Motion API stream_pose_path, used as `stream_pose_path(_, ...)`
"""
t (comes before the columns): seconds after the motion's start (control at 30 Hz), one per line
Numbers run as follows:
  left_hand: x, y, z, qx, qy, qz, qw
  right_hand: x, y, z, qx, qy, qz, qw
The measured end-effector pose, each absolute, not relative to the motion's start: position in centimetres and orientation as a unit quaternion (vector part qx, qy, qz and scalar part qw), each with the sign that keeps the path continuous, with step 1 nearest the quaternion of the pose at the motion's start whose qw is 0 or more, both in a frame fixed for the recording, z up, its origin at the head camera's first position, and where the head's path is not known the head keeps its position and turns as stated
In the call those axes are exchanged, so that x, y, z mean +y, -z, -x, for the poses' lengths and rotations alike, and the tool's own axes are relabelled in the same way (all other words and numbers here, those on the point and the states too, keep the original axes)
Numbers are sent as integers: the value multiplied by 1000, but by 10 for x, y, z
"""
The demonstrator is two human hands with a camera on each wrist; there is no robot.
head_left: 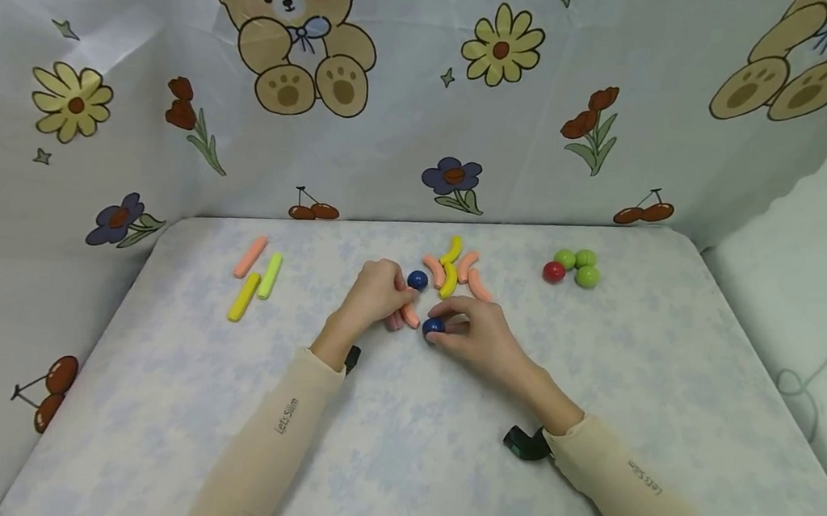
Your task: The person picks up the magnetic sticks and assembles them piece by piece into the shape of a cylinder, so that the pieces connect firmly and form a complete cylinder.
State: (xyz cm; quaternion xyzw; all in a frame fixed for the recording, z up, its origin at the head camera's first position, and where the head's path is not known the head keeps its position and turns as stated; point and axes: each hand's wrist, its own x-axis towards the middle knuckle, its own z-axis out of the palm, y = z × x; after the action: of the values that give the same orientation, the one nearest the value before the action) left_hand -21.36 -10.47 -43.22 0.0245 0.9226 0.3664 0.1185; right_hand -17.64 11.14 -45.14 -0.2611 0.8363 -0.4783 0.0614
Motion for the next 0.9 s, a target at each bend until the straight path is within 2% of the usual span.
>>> stream_pose_path(0.27,-107,441,205,919,-361,-33,154,98,468,160,815,516,252,79)
stream_pose_path(0.4,-103,445,203,917,-363,-51,154,102,466,156,821,513,241,74)
stream_pose_path(0.5,-100,445,204,914,-369,-60,155,111,460,160,836,493,240,34)
stream_pose_path(0.67,-99,441,207,907,-382,-51,171,133,454,181,866,431,238,-91)
stream_pose_path(0.73,-99,437,209,906,-384,-50,173,140,453,190,875,411,222,-126)
stream_pose_path(0.8,-101,433,210,908,-378,-54,173,145,454,198,881,400,210,-141)
stream_pose_path(0.9,-107,429,212,912,-367,-58,172,148,453,208,892,386,200,-121)
